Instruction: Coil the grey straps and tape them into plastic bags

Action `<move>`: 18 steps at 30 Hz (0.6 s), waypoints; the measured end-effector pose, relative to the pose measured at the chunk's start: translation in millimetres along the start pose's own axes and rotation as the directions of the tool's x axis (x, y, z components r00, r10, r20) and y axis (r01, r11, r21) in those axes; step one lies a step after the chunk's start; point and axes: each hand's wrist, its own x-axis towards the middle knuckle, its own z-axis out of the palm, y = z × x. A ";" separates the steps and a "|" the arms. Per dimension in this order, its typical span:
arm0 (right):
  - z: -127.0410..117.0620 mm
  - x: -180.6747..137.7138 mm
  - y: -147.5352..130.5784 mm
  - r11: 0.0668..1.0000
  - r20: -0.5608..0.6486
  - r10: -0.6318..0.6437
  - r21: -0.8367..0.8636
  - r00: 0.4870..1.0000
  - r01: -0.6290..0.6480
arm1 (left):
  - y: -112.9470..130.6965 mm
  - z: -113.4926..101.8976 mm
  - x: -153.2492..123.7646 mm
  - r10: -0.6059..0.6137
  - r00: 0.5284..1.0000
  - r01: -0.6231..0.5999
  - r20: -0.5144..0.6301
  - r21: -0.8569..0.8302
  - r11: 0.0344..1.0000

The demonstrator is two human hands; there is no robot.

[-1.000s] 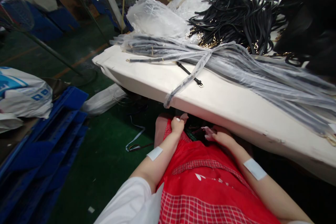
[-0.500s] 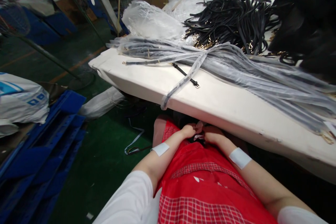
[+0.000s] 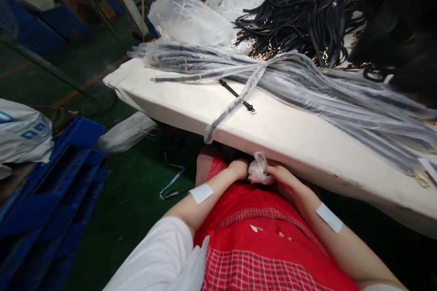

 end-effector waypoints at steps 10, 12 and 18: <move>32.7 13.1 -10.7 0.929 -0.016 0.074 0.364 0.997 -0.063 | -17.4 -12.1 -73.9 -0.034 0.984 -0.075 -0.174 -0.585 0.808; 37.8 10.3 -12.3 0.940 0.025 0.046 0.337 0.999 -0.052 | -14.4 -5.6 -79.6 0.017 0.984 -0.132 -0.178 -0.657 0.742; 35.7 -4.9 -16.8 0.977 -0.048 -0.112 0.178 0.993 0.119 | -9.4 1.5 -82.9 0.088 0.967 -0.231 -0.240 -0.674 0.701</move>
